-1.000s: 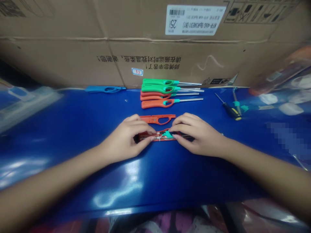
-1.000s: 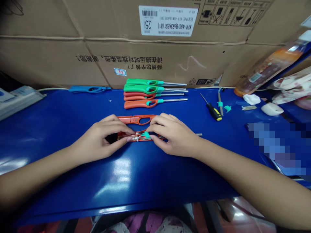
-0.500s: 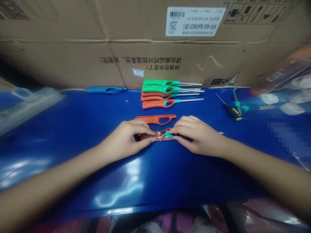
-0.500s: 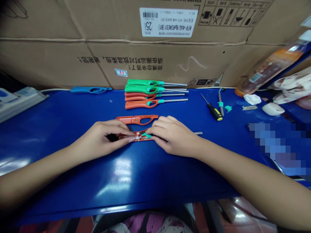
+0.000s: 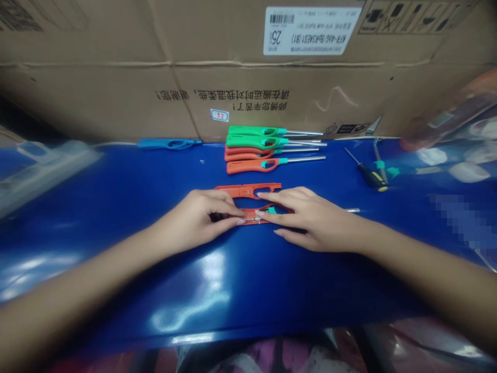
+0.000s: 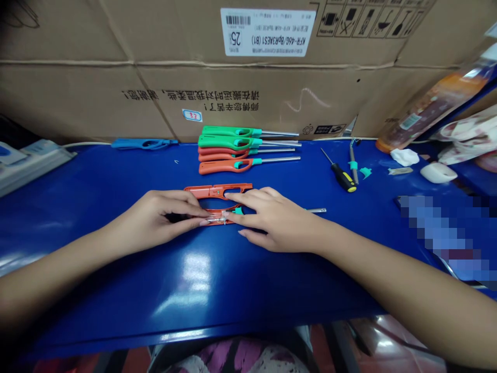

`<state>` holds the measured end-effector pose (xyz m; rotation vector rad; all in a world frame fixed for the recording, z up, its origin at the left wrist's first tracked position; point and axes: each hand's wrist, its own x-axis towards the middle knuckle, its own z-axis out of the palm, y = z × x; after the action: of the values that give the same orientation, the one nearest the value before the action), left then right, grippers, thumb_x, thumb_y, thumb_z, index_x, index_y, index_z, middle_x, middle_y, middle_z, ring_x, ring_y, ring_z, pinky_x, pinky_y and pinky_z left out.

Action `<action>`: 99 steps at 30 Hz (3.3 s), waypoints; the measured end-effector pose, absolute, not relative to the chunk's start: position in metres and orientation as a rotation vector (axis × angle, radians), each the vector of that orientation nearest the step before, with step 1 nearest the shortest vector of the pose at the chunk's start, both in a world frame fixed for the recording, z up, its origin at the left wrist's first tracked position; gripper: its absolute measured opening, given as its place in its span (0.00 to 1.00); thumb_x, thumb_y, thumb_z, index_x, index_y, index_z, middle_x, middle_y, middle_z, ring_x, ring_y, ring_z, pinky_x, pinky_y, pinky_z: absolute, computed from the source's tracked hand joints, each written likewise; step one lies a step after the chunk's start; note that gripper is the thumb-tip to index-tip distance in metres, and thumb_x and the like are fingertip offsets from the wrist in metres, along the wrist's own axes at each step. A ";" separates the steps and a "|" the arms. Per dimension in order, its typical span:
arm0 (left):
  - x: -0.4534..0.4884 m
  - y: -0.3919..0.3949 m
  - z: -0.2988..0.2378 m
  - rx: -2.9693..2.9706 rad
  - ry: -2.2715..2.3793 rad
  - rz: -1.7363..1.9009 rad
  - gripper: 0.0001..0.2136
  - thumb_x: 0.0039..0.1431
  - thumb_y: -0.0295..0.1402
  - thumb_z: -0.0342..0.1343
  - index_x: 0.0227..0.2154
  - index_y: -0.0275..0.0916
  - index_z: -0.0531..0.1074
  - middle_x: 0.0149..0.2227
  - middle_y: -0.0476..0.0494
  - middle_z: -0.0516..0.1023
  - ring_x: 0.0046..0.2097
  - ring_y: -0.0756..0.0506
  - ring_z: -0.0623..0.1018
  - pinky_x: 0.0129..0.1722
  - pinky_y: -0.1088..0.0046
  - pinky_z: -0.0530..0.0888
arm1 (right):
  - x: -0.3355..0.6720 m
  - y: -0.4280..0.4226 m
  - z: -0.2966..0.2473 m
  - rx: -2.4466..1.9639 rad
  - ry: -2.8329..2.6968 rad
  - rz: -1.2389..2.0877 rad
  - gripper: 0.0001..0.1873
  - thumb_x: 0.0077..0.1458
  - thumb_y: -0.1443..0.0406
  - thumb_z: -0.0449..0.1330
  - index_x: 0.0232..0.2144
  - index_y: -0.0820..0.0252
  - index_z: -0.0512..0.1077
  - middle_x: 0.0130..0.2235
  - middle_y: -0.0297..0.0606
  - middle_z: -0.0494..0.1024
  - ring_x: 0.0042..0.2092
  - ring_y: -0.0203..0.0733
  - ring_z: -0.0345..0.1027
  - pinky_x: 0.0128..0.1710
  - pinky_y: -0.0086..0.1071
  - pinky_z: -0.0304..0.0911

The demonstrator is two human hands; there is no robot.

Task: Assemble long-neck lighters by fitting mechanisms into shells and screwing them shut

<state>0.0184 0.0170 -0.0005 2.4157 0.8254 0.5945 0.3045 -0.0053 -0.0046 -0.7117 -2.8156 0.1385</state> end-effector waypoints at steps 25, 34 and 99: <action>0.018 0.015 0.001 2.748 0.691 0.588 0.08 0.64 0.31 0.57 0.45 0.39 0.75 0.47 0.41 0.79 0.49 0.42 0.76 0.50 0.64 0.74 | 0.311 0.005 -0.004 -0.823 -2.616 0.391 0.14 0.63 0.67 0.57 0.50 0.55 0.75 0.50 0.40 0.79 0.52 0.43 0.70 0.53 0.41 0.58; 0.018 0.014 -0.007 2.662 0.681 0.559 0.09 0.66 0.30 0.56 0.48 0.39 0.72 0.46 0.42 0.79 0.48 0.44 0.77 0.51 0.65 0.74 | 0.314 0.005 0.003 -0.844 -2.621 0.396 0.15 0.65 0.68 0.56 0.52 0.56 0.74 0.51 0.40 0.79 0.53 0.43 0.70 0.53 0.42 0.59; 0.020 0.016 -0.009 2.694 0.754 0.595 0.14 0.67 0.35 0.57 0.52 0.39 0.76 0.46 0.39 0.79 0.47 0.43 0.76 0.49 0.63 0.76 | 0.304 0.002 -0.010 -1.052 -2.587 0.280 0.18 0.63 0.55 0.61 0.51 0.57 0.73 0.49 0.44 0.74 0.49 0.48 0.66 0.49 0.43 0.59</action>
<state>0.0201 0.0165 -0.0093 2.6943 0.7542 0.5948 0.3038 0.0021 -0.0099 -1.0517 -2.5868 0.2804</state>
